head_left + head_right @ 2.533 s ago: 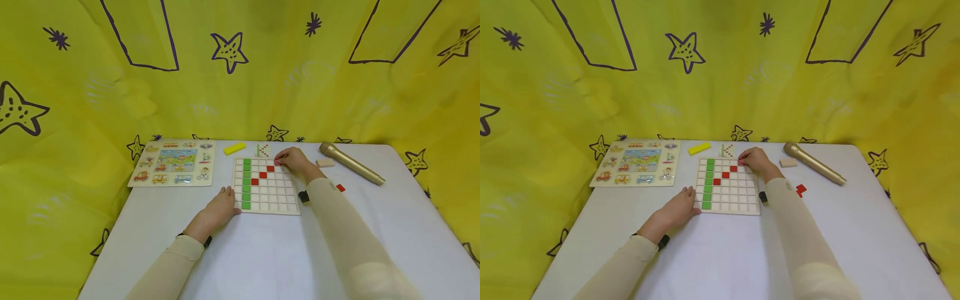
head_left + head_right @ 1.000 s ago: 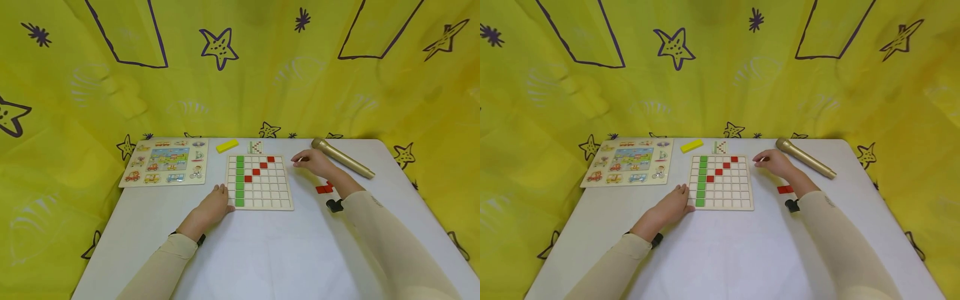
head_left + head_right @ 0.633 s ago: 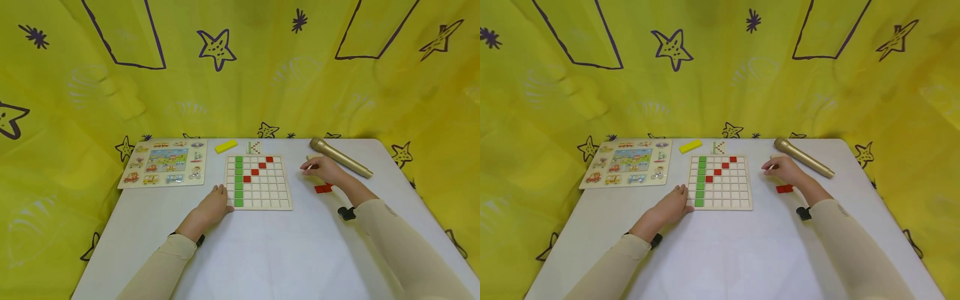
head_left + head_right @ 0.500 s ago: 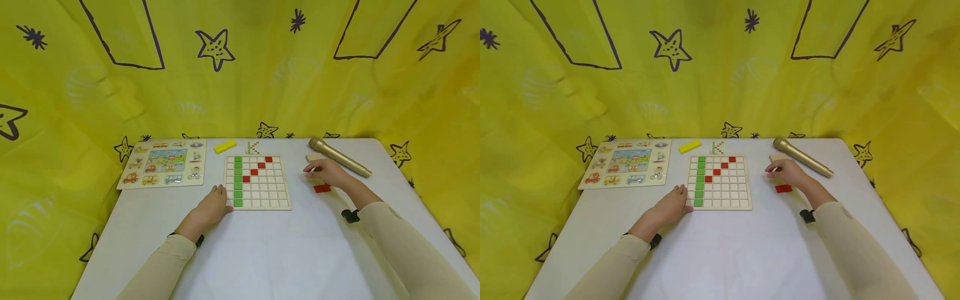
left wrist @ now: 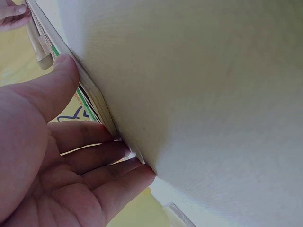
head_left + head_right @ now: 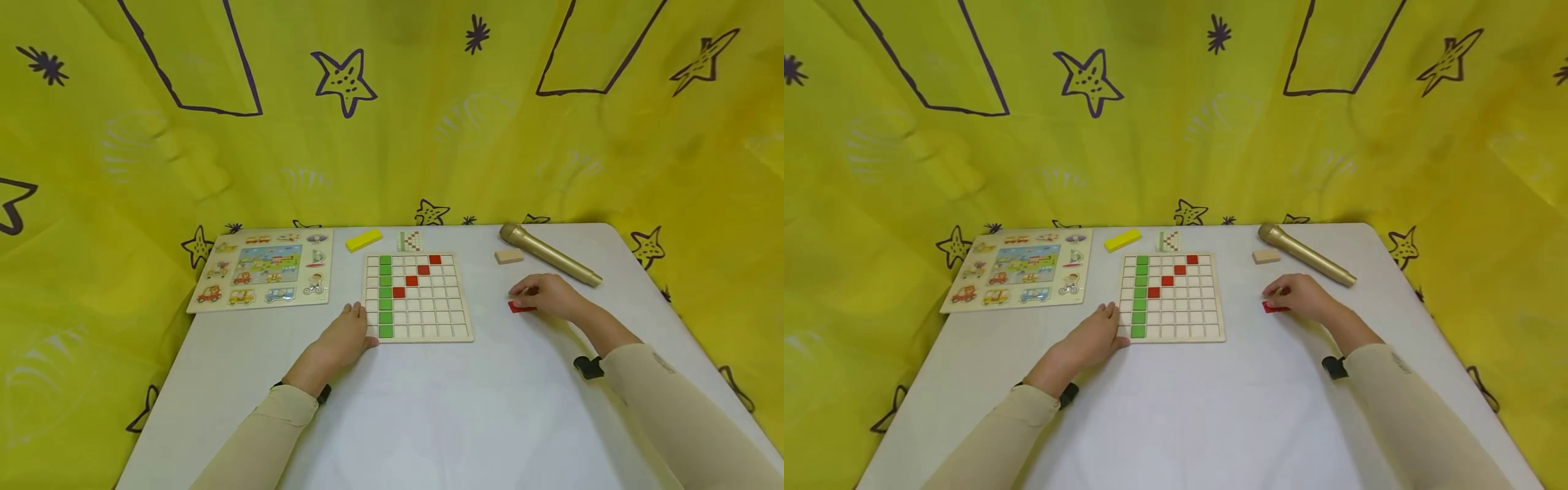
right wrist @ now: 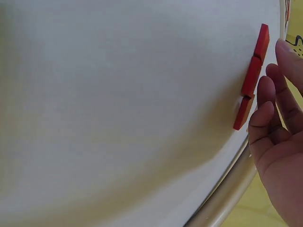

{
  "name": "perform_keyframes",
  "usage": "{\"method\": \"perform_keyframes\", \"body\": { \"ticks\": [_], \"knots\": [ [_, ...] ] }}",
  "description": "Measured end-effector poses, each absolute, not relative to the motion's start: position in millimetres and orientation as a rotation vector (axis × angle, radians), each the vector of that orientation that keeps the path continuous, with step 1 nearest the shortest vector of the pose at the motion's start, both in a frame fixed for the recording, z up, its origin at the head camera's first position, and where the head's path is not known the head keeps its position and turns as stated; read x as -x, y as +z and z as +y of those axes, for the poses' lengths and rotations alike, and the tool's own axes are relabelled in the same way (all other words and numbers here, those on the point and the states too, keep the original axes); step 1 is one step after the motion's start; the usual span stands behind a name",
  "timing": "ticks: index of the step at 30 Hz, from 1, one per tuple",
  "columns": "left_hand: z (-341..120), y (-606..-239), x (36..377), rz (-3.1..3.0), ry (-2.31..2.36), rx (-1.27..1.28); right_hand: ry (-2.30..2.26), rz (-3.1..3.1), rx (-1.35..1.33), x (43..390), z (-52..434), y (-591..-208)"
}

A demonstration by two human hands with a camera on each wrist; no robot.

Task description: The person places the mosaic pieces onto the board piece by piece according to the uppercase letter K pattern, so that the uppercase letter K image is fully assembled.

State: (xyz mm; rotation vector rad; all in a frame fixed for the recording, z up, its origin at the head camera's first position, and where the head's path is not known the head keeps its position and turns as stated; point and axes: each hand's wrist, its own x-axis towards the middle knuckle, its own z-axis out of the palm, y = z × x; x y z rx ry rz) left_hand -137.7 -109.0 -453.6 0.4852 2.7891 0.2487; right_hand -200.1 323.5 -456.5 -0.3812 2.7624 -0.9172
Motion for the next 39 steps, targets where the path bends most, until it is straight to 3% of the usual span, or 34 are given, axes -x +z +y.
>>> {"method": "perform_keyframes", "body": {
  "ticks": [14,24,30,39],
  "knots": [
    [-110,-453,137,2.794,0.263,-0.515,-0.856,2.739,0.543,194,324,-456],
    [-111,-451,137,2.788,0.26,-0.496,-0.866,2.674,0.454,199,315,-451],
    [-110,-449,136,2.786,0.257,-0.488,-0.884,2.65,0.408,209,300,-445],
    [-109,-452,137,2.792,0.244,-0.496,-0.914,2.654,0.554,226,261,-436]
  ]
}}
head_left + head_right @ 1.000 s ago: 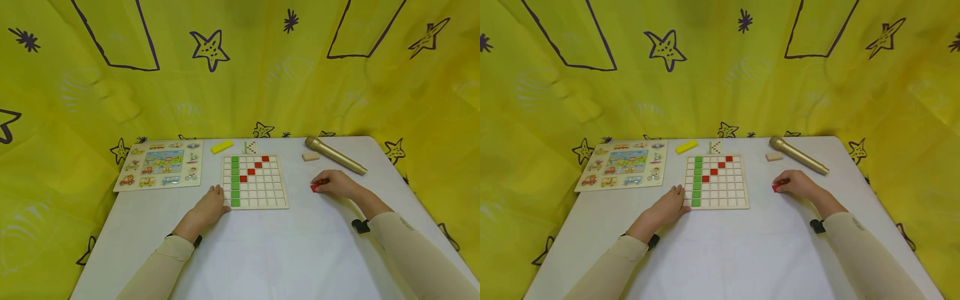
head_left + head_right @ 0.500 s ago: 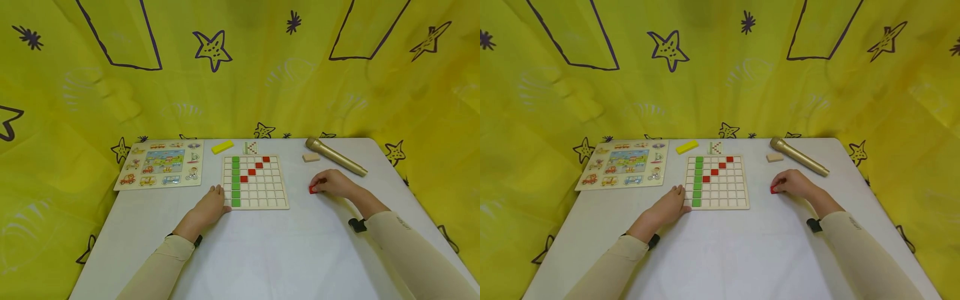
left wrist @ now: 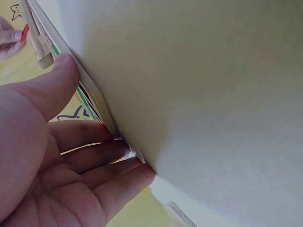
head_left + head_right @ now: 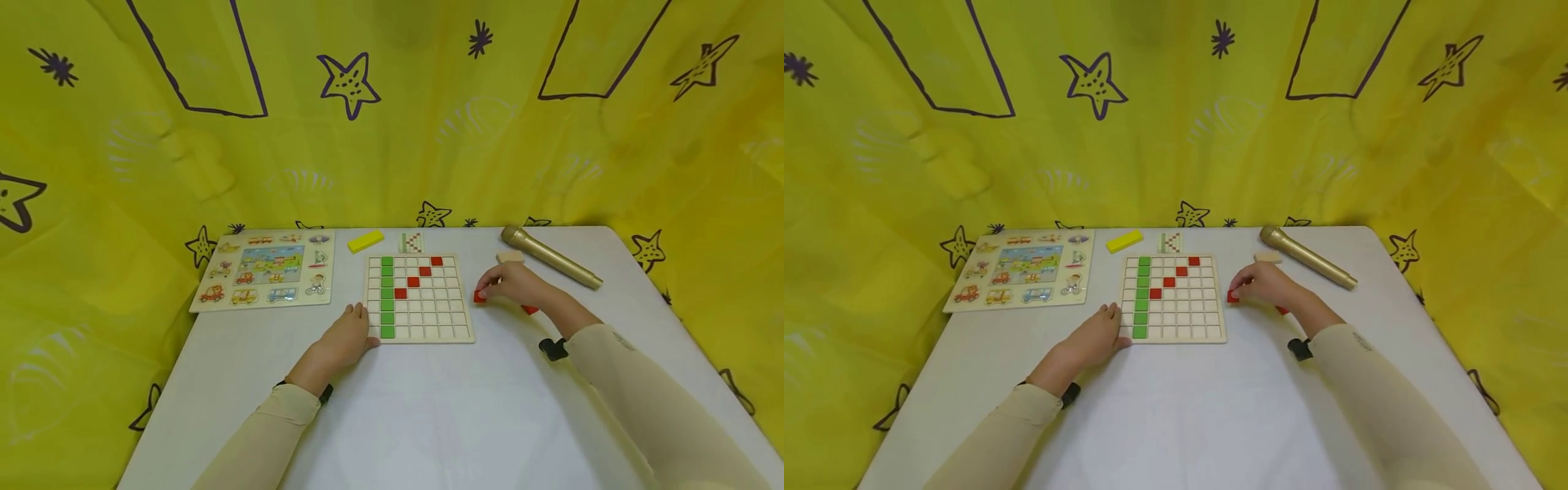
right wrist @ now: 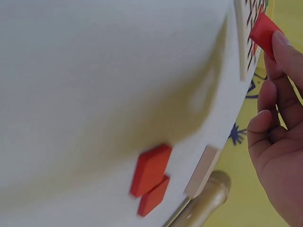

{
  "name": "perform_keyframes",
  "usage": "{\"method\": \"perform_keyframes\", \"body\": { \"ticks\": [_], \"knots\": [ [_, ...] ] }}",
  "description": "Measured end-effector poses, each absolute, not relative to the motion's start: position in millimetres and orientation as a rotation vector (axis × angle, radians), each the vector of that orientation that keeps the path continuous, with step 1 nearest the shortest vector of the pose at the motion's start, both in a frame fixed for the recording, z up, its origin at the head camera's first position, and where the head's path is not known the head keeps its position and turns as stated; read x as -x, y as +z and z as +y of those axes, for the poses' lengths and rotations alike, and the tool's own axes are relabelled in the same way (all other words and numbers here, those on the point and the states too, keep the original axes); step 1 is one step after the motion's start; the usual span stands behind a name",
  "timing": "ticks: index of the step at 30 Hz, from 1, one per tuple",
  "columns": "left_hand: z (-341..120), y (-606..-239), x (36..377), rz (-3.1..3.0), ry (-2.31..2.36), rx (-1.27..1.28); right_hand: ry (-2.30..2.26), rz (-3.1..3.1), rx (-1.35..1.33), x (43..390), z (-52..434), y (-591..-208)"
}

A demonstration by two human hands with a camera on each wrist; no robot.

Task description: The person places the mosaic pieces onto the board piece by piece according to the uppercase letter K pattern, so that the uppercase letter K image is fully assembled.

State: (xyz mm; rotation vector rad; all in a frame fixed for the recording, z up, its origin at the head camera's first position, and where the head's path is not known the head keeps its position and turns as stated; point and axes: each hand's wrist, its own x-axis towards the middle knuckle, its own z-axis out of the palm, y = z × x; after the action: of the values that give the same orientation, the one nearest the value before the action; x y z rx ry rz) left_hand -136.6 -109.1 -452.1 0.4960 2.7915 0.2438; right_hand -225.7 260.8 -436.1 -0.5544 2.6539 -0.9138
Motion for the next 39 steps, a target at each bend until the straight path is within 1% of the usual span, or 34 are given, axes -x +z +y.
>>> {"method": "perform_keyframes", "body": {
  "ticks": [14,24,39],
  "knots": [
    [-106,-455,139,2.806,0.19,-0.539,-0.98,2.559,0.61,239,209,-438],
    [-106,-455,139,2.793,0.213,-0.503,-0.998,2.521,0.664,247,179,-443],
    [-107,-456,140,2.791,0.204,-0.494,-1.009,2.461,0.643,245,148,-454]
  ]
}}
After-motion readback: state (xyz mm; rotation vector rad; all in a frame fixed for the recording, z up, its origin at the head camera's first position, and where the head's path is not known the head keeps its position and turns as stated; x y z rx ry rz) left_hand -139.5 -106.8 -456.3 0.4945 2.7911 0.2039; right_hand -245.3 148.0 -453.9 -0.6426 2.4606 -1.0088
